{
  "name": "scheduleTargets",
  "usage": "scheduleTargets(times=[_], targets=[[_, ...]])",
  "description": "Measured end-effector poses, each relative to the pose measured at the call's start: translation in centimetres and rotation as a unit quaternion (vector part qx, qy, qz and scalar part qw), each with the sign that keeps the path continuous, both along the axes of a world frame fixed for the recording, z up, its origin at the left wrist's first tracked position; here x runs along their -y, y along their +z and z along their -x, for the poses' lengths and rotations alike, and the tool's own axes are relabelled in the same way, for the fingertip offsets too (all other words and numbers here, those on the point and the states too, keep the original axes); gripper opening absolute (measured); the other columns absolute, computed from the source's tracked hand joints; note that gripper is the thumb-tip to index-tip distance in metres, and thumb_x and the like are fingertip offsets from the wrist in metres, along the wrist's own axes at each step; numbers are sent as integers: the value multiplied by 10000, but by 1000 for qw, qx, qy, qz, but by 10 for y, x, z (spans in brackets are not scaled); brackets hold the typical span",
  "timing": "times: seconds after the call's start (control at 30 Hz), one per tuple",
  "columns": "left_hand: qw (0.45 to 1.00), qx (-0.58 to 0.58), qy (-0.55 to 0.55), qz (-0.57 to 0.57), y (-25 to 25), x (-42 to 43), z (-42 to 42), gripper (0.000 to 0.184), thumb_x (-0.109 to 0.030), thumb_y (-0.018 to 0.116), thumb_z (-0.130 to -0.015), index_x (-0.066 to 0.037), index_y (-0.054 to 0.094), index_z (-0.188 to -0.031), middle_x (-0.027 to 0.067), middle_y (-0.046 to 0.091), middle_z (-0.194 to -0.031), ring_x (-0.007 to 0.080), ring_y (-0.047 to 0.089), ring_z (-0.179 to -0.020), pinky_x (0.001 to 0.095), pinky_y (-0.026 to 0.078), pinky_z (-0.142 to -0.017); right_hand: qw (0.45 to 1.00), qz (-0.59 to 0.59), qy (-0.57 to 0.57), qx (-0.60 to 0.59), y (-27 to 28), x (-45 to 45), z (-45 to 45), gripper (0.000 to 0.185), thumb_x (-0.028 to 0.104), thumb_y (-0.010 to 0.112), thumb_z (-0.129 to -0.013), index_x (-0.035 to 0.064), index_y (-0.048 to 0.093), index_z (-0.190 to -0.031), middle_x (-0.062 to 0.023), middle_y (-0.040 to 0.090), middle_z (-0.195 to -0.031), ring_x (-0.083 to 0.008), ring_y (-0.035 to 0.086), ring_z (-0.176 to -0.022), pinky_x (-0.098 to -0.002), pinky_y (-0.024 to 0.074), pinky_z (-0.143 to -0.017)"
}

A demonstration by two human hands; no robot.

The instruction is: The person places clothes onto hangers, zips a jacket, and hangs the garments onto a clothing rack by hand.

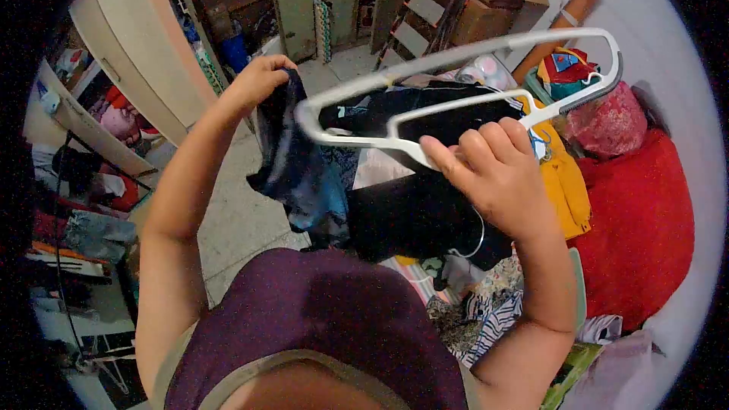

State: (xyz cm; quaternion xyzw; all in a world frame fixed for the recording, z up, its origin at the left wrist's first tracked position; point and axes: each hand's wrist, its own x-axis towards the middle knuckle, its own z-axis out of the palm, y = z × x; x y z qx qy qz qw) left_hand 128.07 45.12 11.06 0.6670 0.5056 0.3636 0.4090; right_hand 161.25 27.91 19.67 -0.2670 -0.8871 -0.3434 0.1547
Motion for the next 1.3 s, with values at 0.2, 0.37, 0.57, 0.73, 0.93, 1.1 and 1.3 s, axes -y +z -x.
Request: scheduleTargets(times=[0.2, 0.37, 0.57, 0.73, 0.93, 1.1, 1.3], targets=[[997, -53, 46, -42, 15, 8, 7, 184, -95, 508, -735, 14, 616, -837, 84, 607, -729, 166, 544, -703, 283, 439, -673, 982, 116, -45, -146, -1, -25, -25, 210, 136, 555, -775, 90, 576, -979, -17, 355, -590, -151, 393, -539, -296, 363, -527], [966, -216, -41, -140, 36, 15, -9, 202, -138, 545, -716, 26, 594, -823, 108, 599, -698, 189, 545, -665, 297, 436, -642, 826, 423, 158, -336, -4, -15, 11, 284, 256, 478, -826, 61, 540, -1023, -7, 331, -576, -130, 345, -528, -279, 329, -515], [939, -299, -46, -164, 47, 10, -27, 249, -192, 581, -714, 33, 613, -817, 171, 608, -733, 274, 579, -695, 336, 454, -647, 374, 425, 350, -746, -2, -25, 71, 433, 402, 387, -888, 27, 497, -1075, 5, 302, -559, -104, 288, -515, -258, 287, -500], [975, -189, 20, -115, 55, -4, -33, 252, -204, 588, -729, 30, 629, -814, 179, 628, -803, 279, 594, -723, 349, 459, -654, 346, 337, 376, -790, 0, -48, 104, 550, 515, 342, -904, 13, 476, -1083, 9, 308, -573, -97, 278, -516, -252, 278, -503], [992, 114, 20, 39, 61, -9, -37, 101, -155, 563, -769, -61, 600, -782, 58, 569, -703, 178, 536, -622, 320, 409, -535, 352, 259, 400, -805, -7, -67, 129, 601, 539, 405, -872, -29, 491, -1048, 12, 333, -534, -92, 325, -465, -251, 318, -472], [979, 194, 31, 48, 80, 8, -43, 81, -145, 566, -785, -74, 602, -770, 28, 571, -686, 148, 526, -604, 303, 407, -530, 375, 318, 358, -794, -31, -69, 130, 555, 482, 389, -904, -43, 503, -1039, 16, 332, -541, -81, 316, -476, -243, 312, -478], [984, 170, 47, -35, 96, 4, -26, 108, -132, 556, -805, -38, 602, -833, 21, 594, -699, 124, 551, -607, 267, 443, -572, 425, 443, 209, -761, -59, -74, 113, 487, 406, 399, -925, -53, 508, -1045, 11, 336, -561, -73, 308, -481, -226, 290, -468]])
